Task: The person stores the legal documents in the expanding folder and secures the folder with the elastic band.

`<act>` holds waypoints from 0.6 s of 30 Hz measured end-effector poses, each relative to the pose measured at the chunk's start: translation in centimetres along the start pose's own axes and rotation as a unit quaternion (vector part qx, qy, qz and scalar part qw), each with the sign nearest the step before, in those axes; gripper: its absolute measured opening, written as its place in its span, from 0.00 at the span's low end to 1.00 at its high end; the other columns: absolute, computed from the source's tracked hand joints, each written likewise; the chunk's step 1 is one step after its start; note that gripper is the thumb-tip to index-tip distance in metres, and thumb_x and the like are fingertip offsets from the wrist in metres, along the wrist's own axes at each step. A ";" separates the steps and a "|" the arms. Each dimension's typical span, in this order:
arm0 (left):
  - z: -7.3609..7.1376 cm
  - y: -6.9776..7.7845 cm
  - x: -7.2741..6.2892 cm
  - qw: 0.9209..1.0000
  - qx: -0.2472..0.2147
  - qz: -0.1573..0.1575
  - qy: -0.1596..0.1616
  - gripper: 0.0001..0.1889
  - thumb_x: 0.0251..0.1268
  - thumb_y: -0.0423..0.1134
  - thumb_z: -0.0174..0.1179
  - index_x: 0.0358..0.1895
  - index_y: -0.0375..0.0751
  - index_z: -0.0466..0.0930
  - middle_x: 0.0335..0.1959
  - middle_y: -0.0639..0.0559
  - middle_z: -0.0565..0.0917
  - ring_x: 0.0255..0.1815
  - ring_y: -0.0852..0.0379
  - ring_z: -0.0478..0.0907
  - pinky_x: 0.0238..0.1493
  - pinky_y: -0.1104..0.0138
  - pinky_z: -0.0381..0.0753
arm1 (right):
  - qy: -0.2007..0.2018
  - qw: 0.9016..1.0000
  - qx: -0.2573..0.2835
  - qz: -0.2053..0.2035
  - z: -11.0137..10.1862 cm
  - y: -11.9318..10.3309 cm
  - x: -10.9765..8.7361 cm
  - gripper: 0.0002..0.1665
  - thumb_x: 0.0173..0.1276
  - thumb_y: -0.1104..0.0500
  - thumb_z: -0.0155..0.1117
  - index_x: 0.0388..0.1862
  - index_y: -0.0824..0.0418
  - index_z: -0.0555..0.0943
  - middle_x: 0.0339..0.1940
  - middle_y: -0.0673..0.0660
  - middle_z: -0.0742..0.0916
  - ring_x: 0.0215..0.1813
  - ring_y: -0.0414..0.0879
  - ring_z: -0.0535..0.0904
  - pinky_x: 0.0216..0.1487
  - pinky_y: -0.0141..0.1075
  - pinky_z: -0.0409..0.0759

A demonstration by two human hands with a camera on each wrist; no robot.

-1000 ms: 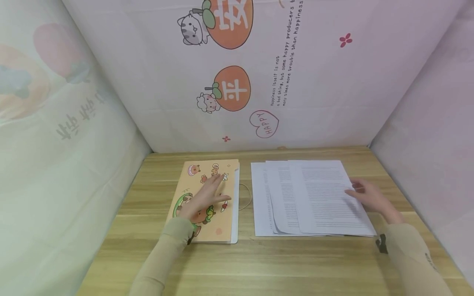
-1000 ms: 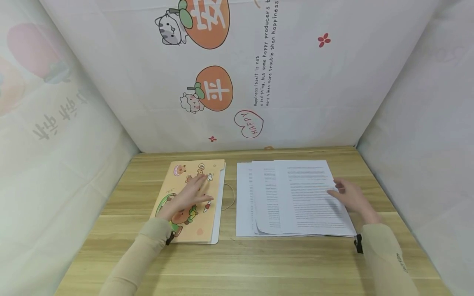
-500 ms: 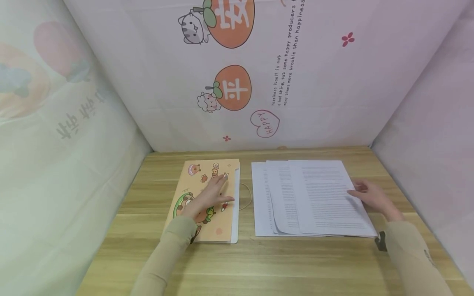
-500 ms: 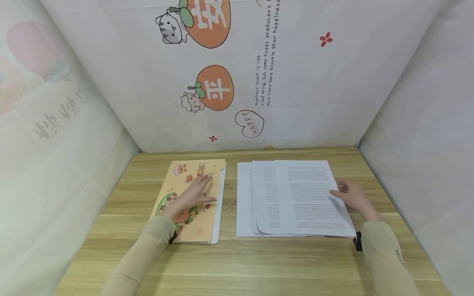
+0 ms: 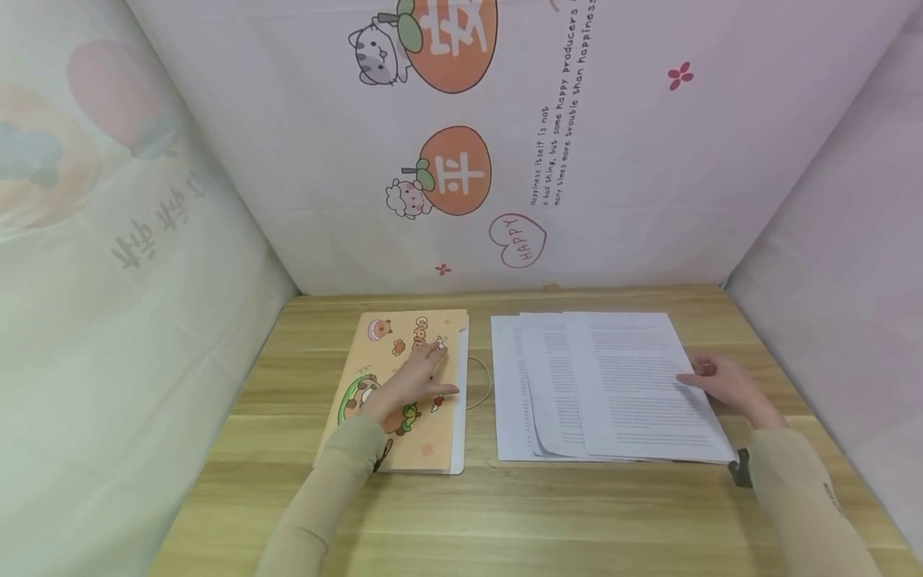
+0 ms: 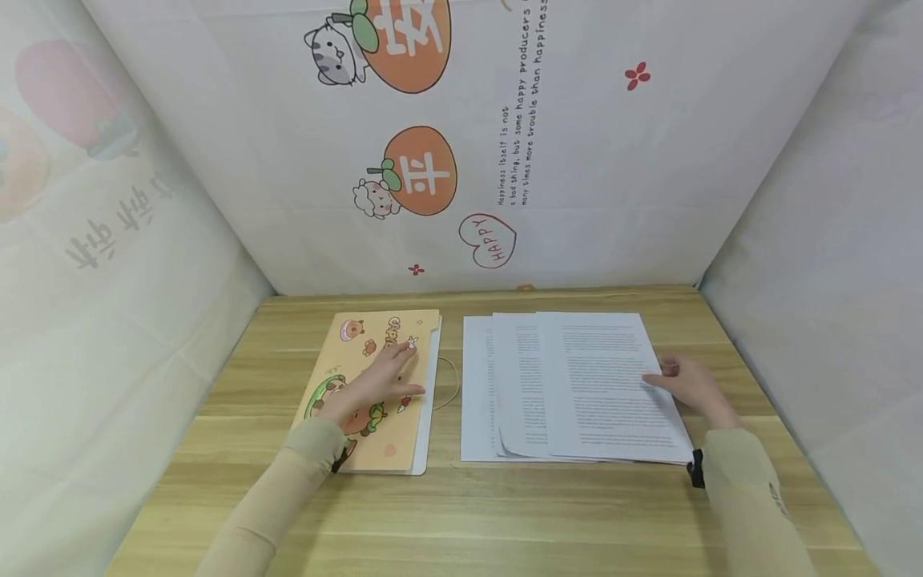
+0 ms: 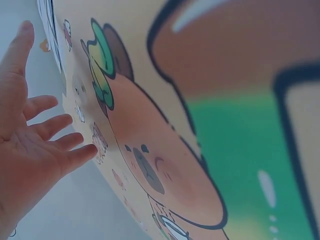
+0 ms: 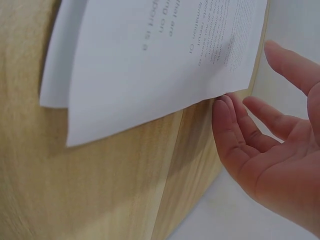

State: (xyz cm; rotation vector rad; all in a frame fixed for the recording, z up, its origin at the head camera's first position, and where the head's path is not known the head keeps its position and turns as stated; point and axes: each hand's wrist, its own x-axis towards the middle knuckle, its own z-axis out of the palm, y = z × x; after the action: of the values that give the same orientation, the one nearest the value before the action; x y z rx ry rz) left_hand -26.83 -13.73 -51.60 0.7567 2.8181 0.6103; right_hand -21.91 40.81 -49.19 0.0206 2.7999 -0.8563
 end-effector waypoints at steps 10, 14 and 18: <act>0.7 -0.2 0.4 1.000 0.028 -0.002 -0.002 0.47 0.62 0.59 0.64 0.75 0.30 0.58 0.76 0.32 0.60 0.79 0.35 0.54 0.79 0.48 0.54 | -0.004 1.000 -0.012 0.023 -0.1 0.1 0.1 0.44 0.68 0.43 0.62 0.61 0.83 0.68 0.58 0.84 0.75 0.56 0.75 0.74 0.52 0.60 0.75; 0.7 -0.2 0.4 0.999 0.035 0.001 0.004 0.47 0.61 0.59 0.64 0.74 0.28 0.60 0.75 0.32 0.62 0.78 0.36 0.57 0.79 0.49 0.55 | -0.014 0.999 0.001 0.037 -0.1 0.2 0.3 0.45 0.68 0.43 0.63 0.62 0.83 0.68 0.58 0.83 0.75 0.54 0.72 0.76 0.49 0.57 0.76; 0.7 -0.1 0.5 0.999 0.045 0.005 0.006 0.47 0.61 0.60 0.64 0.73 0.28 0.60 0.75 0.33 0.63 0.77 0.36 0.58 0.79 0.50 0.56 | -0.025 0.998 0.016 0.049 0.0 0.2 0.6 0.43 0.67 0.45 0.65 0.61 0.82 0.68 0.55 0.80 0.79 0.49 0.65 0.80 0.45 0.49 0.77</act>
State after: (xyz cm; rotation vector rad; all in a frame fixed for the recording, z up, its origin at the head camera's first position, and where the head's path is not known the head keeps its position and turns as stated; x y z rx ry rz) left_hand -27.13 -13.32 -52.28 0.7844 2.8714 0.4954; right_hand -22.44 40.97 -49.41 0.1384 2.7133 -0.8669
